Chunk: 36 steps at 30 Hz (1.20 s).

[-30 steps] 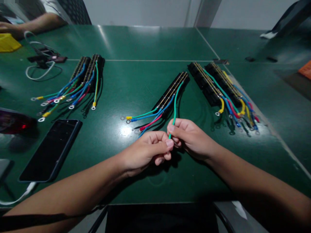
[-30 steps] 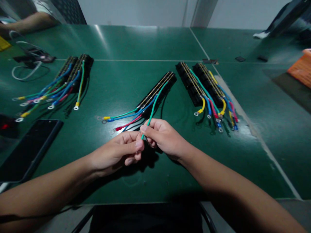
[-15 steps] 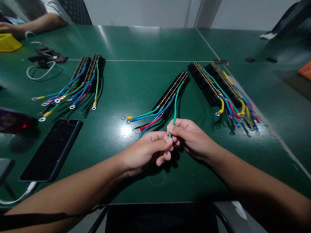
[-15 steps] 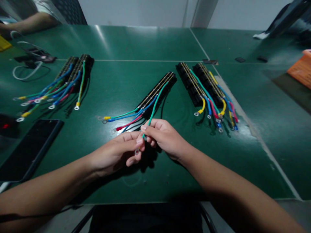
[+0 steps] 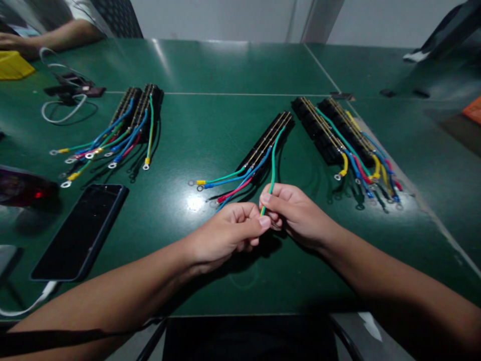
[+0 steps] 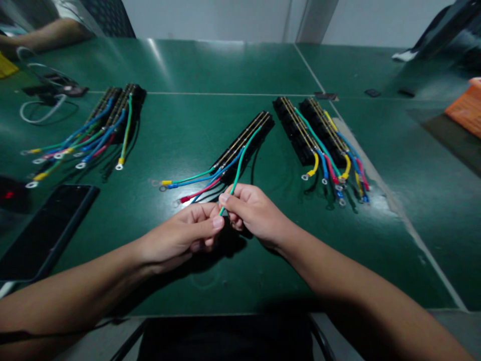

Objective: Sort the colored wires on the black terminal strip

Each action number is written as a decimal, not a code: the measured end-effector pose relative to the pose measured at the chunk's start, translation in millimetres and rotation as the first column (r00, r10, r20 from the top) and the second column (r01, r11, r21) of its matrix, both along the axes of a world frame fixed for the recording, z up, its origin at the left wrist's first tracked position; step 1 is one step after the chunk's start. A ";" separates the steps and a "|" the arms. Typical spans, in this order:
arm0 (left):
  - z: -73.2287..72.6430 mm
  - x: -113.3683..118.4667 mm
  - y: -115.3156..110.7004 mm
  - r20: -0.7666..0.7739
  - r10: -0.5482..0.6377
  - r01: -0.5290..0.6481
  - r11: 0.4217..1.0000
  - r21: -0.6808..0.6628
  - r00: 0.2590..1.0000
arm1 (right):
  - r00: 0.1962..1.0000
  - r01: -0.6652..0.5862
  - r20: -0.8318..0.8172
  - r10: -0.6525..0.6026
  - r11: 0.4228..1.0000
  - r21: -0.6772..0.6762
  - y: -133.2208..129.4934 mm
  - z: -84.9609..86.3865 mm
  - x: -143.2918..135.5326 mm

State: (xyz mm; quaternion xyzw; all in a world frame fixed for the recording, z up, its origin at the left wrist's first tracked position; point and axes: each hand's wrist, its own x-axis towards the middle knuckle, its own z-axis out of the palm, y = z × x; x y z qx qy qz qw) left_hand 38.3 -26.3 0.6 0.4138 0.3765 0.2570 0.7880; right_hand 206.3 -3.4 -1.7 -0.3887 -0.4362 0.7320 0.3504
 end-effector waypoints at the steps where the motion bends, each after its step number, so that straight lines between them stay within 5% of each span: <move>1: -0.2 -0.1 0.3 0.004 0.001 -0.001 1.000 -0.003 1.000 | 1.000 0.003 0.000 -0.003 1.000 -0.002 0.1 0.0 0.0; 8: -1.0 -0.9 2.5 0.131 -0.063 0.073 0.995 -0.073 0.989 | 0.999 0.000 0.041 0.000 1.000 -0.006 1.1 0.4 1.7; 36: 3.4 -0.6 1.1 0.074 -0.022 0.030 0.992 -0.122 0.997 | 0.998 0.048 0.038 -0.046 0.997 -0.061 2.0 2.6 0.0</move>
